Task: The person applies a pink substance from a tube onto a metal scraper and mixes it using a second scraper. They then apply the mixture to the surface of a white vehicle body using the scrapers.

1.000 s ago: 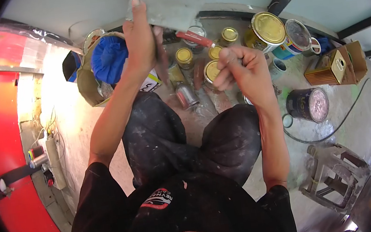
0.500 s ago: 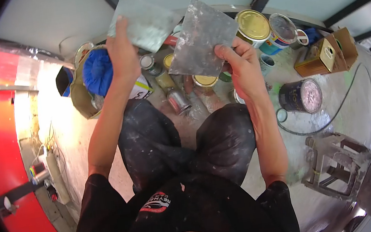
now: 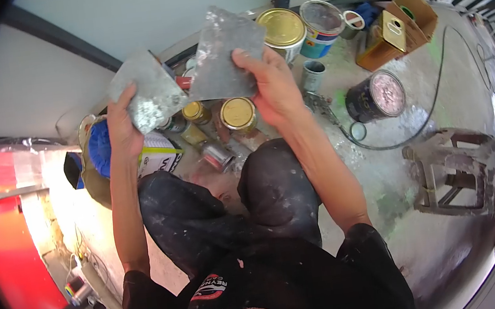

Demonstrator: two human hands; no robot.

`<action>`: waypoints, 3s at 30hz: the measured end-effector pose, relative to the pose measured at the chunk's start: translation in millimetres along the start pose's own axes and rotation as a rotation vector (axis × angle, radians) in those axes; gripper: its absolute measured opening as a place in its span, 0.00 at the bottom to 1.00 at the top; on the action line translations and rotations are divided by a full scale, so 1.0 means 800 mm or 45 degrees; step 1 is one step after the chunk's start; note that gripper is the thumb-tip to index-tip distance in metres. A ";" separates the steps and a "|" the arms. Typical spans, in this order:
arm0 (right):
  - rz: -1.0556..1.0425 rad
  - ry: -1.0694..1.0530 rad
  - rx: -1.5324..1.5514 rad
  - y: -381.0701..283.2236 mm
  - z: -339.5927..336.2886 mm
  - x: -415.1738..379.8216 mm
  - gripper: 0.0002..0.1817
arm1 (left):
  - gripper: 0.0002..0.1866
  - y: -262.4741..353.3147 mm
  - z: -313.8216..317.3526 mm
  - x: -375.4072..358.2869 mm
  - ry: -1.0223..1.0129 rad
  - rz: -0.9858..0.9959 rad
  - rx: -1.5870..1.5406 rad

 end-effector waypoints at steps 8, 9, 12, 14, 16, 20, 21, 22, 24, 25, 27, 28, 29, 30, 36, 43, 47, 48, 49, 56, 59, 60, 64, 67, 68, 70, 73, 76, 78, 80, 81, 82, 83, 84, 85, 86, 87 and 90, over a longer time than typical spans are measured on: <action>0.055 -0.054 0.047 0.003 0.003 0.003 0.15 | 0.15 0.006 0.022 -0.005 -0.088 0.092 0.104; 0.060 -0.050 0.047 0.003 0.003 0.002 0.15 | 0.15 0.009 0.026 -0.008 -0.090 0.105 0.127; 0.033 -0.071 0.059 0.003 0.000 0.003 0.18 | 0.14 0.011 0.029 -0.009 -0.152 0.115 0.164; 0.045 -0.090 0.078 -0.001 -0.005 0.001 0.25 | 0.14 0.014 0.030 -0.010 -0.146 0.135 0.168; 0.019 -0.082 0.096 -0.004 -0.004 0.000 0.31 | 0.13 0.016 0.031 -0.012 -0.142 0.129 0.161; -0.062 0.025 0.096 -0.011 -0.003 -0.005 0.34 | 0.13 0.015 0.029 -0.012 -0.133 0.107 0.141; -0.068 0.063 0.084 -0.012 -0.006 -0.006 0.33 | 0.13 0.015 0.028 -0.012 -0.126 0.110 0.136; -0.034 -0.006 0.147 -0.010 -0.002 -0.004 0.33 | 0.13 0.016 0.028 -0.012 -0.136 0.123 0.147; 0.037 -0.145 0.271 -0.007 -0.005 0.001 0.35 | 0.13 0.019 0.030 -0.011 -0.155 0.152 0.166; 0.034 -0.182 0.221 -0.009 -0.006 0.004 0.36 | 0.12 0.019 0.030 -0.011 -0.146 0.152 0.164; 0.079 -0.640 0.550 -0.023 0.034 -0.017 0.42 | 0.12 0.018 0.029 -0.010 -0.132 0.149 0.160; 0.034 -0.653 0.607 -0.029 0.046 -0.024 0.44 | 0.12 0.018 0.027 -0.010 -0.137 0.153 0.155; -0.015 -0.664 0.666 -0.033 0.060 -0.030 0.46 | 0.12 0.017 0.026 -0.009 -0.145 0.155 0.150; -0.067 -0.672 0.727 -0.037 0.066 -0.033 0.47 | 0.12 0.016 0.026 -0.008 -0.156 0.156 0.147; 0.062 -0.581 0.236 -0.005 0.053 -0.019 0.44 | 0.13 0.013 0.025 -0.008 -0.161 0.074 0.169; 0.198 -0.389 -0.025 0.021 0.059 -0.021 0.33 | 0.12 0.017 0.017 -0.005 -0.156 0.153 0.198; 0.148 -0.213 0.061 0.018 0.034 -0.013 0.26 | 0.12 0.011 0.000 0.004 -0.074 0.194 0.235; 0.157 -0.226 0.064 0.018 0.033 -0.011 0.24 | 0.12 0.013 -0.002 0.006 -0.050 0.216 0.264; 0.162 -0.235 0.069 0.018 0.032 -0.009 0.23 | 0.12 0.013 0.000 0.005 -0.056 0.198 0.210; 0.089 -0.158 -0.062 0.011 0.020 -0.011 0.21 | 0.12 0.018 0.002 -0.004 0.018 0.147 0.144; 0.100 -0.148 -0.022 0.010 0.015 -0.010 0.20 | 0.12 0.021 0.003 -0.006 0.027 0.165 0.154; 0.109 -0.151 -0.012 0.011 0.014 -0.009 0.19 | 0.12 0.022 0.002 -0.006 0.029 0.168 0.155; 0.099 -0.190 0.056 0.009 0.016 -0.009 0.19 | 0.15 0.025 -0.011 -0.006 0.115 0.207 0.248; 0.127 -0.145 0.070 0.010 -0.008 -0.007 0.22 | 0.18 0.032 -0.005 -0.026 0.191 0.018 -0.054; 0.164 -0.136 0.072 0.016 -0.017 -0.004 0.23 | 0.17 0.036 0.000 -0.041 0.245 -0.061 -0.247; 0.129 -0.087 0.029 0.015 -0.041 0.002 0.24 | 0.17 0.040 0.005 -0.062 0.168 0.006 -0.495; -0.053 0.173 0.022 0.006 -0.110 0.021 0.20 | 0.20 0.037 -0.002 -0.086 0.171 -0.002 -0.611; 0.065 0.417 0.153 -0.009 -0.180 0.028 0.23 | 0.21 0.031 -0.011 -0.098 0.257 -0.023 -0.484; -0.033 0.230 0.043 -0.018 -0.251 0.040 0.29 | 0.20 0.031 -0.016 -0.097 0.308 -0.032 -0.419; -0.215 0.503 -0.445 -0.061 -0.323 0.046 0.25 | 0.19 0.030 -0.020 -0.094 0.350 -0.045 -0.420; -0.491 0.806 -0.591 -0.087 -0.391 0.059 0.24 | 0.20 0.027 -0.022 -0.093 0.351 -0.060 -0.424; -0.772 1.109 -0.730 -0.109 -0.438 0.057 0.24 | 0.20 0.025 -0.026 -0.092 0.351 -0.075 -0.427; -0.749 1.223 -0.933 -0.123 -0.438 0.054 0.25 | 0.20 0.022 -0.027 -0.090 0.350 -0.090 -0.430; -0.719 1.335 -1.138 -0.141 -0.430 0.050 0.26 | 0.21 0.022 -0.027 -0.087 0.344 -0.077 -0.387; -0.683 1.443 -1.344 -0.155 -0.423 0.047 0.28 | 0.22 0.022 -0.025 -0.085 0.340 -0.065 -0.343; -0.596 1.396 -1.486 -0.161 -0.420 0.061 0.29 | 0.22 0.023 -0.024 -0.083 0.336 -0.051 -0.299; -0.506 1.342 -1.626 -0.167 -0.419 0.078 0.30 | 0.23 0.020 -0.025 -0.081 0.340 -0.067 -0.292; -0.354 1.286 -1.877 -0.182 -0.431 0.117 0.27 | 0.23 0.012 -0.027 -0.079 0.363 -0.098 -0.264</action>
Point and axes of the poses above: each hand's wrist, its own x-axis towards the middle knuckle, its own z-axis out of the palm, y = z × x, the point moved 10 cm from there along x, towards the middle knuckle, and after that the axes turned 9 degrees about z, right-handed, at the moved point
